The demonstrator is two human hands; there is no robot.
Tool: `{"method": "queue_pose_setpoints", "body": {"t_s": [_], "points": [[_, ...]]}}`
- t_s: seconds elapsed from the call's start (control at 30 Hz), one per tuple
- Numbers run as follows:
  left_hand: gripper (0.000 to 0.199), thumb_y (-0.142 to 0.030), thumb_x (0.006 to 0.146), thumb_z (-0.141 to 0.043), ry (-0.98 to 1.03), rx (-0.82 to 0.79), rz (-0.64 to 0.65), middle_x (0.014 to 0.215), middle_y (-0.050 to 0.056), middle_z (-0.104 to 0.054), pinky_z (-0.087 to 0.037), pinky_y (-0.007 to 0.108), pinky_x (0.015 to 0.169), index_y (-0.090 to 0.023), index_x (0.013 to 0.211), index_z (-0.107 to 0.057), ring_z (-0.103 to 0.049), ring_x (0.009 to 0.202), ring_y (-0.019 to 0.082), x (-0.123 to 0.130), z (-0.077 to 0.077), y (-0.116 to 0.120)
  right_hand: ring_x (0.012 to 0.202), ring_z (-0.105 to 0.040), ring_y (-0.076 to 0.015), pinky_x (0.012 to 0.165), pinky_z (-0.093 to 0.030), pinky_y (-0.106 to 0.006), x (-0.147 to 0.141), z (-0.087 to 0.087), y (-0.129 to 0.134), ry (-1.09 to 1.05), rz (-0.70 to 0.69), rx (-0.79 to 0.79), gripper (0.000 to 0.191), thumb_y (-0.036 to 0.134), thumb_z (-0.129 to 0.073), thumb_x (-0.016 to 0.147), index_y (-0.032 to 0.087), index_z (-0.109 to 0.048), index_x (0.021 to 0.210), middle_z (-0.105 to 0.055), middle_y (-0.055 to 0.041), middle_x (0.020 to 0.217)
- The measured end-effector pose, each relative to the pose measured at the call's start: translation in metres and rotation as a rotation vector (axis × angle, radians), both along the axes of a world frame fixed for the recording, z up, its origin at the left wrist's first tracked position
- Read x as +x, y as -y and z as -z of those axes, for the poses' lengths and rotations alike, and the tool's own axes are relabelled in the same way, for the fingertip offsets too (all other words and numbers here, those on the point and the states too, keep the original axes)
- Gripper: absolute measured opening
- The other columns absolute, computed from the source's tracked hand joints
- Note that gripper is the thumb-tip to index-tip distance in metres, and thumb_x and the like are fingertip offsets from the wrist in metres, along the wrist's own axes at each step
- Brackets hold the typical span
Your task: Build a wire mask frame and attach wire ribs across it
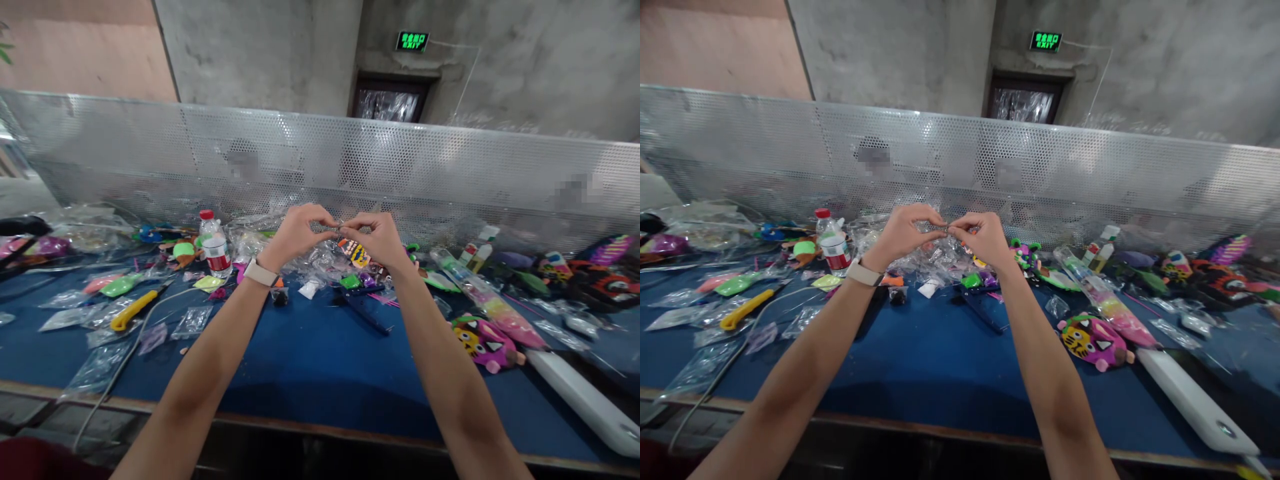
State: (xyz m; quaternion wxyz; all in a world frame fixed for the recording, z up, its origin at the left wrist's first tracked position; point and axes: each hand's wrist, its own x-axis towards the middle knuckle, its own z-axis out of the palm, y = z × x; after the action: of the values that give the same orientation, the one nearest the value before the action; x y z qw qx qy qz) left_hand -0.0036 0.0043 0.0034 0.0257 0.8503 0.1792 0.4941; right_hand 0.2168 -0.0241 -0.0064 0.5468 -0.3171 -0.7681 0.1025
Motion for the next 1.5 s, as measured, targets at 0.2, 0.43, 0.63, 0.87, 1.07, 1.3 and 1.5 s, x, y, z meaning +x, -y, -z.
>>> {"method": "queue_pose_setpoints", "body": {"t_s": [0.2, 0.43, 0.63, 0.87, 1.07, 1.3, 1.5], "points": [[0.036, -0.051, 0.092, -0.081, -0.004, -0.122, -0.046, 0.083, 0.004, -0.077, -0.054, 0.037, 0.08, -0.021, 0.075, -0.075, -0.069, 0.081, 0.019, 0.004, -0.002, 0.004, 0.072, -0.069, -0.0189, 0.072, -0.051, -0.036, -0.002, 0.003, 0.0, 0.109, 0.059, 0.153, 0.012, 0.021, -0.077, 0.09, 0.027, -0.084, 0.083, -0.078, -0.0012, 0.077], [0.037, -0.038, 0.093, -0.077, 0.11, -0.617, 0.077, 0.064, 0.002, -0.066, -0.046, 0.03, 0.054, -0.019, 0.063, -0.066, -0.055, 0.055, 0.013, 0.01, 0.004, 0.004, 0.076, -0.07, -0.0205, 0.084, -0.051, -0.04, -0.004, 0.007, -0.004, 0.175, 0.069, 0.199, 0.014, 0.025, -0.077, 0.092, 0.03, -0.084, 0.082, -0.078, -0.0007, 0.077], [0.02, -0.039, 0.095, -0.077, 0.124, -0.207, -0.044, 0.09, 0.006, -0.076, -0.057, 0.037, 0.08, -0.021, 0.089, -0.073, -0.067, 0.081, 0.018, 0.013, 0.004, 0.005, 0.072, -0.066, -0.02, 0.072, -0.052, -0.036, -0.005, 0.006, -0.003, -0.011, -0.005, 0.011, 0.016, 0.034, -0.08, 0.086, 0.025, -0.081, 0.073, -0.075, -0.0022, 0.072], [0.02, -0.032, 0.107, -0.06, -0.214, 0.267, -0.211, 0.119, 0.005, -0.08, -0.044, 0.049, 0.105, -0.027, 0.107, -0.08, -0.064, 0.114, 0.027, 0.0, 0.001, 0.005, 0.071, -0.067, -0.0201, 0.07, -0.05, -0.034, -0.002, 0.005, -0.007, -0.045, -0.056, -0.062, 0.014, 0.033, -0.08, 0.082, 0.022, -0.082, 0.074, -0.077, -0.0031, 0.072], [0.021, -0.025, 0.105, -0.06, -0.281, 0.329, -0.247, 0.128, 0.003, -0.079, -0.04, 0.049, 0.106, -0.029, 0.113, -0.079, -0.062, 0.119, 0.029, -0.003, 0.004, 0.0, 0.072, -0.068, -0.0202, 0.071, -0.05, -0.035, -0.001, 0.008, -0.01, -0.006, -0.002, -0.002, 0.013, 0.028, -0.077, 0.084, 0.022, -0.082, 0.073, -0.077, -0.0035, 0.074], [0.016, -0.028, 0.105, -0.063, -0.262, 0.193, -0.27, 0.104, 0.004, -0.081, -0.041, 0.046, 0.103, -0.027, 0.105, -0.078, -0.067, 0.106, 0.026, 0.006, 0.008, -0.003, 0.071, -0.068, -0.0204, 0.069, -0.049, -0.035, 0.001, 0.008, -0.008, 0.08, 0.079, 0.09, 0.011, 0.026, -0.077, 0.087, 0.024, -0.083, 0.078, -0.076, -0.003, 0.075], [0.006, -0.027, 0.099, -0.071, -0.066, -0.184, -0.046, 0.092, 0.004, -0.081, -0.055, 0.04, 0.092, -0.022, 0.102, -0.074, -0.074, 0.093, 0.021, 0.008, 0.002, 0.005, 0.071, -0.066, -0.0209, 0.073, -0.05, -0.038, 0.005, 0.002, -0.003, 0.171, 0.142, 0.192, 0.011, 0.029, -0.079, 0.089, 0.03, -0.084, 0.08, -0.075, -0.001, 0.073]]}}
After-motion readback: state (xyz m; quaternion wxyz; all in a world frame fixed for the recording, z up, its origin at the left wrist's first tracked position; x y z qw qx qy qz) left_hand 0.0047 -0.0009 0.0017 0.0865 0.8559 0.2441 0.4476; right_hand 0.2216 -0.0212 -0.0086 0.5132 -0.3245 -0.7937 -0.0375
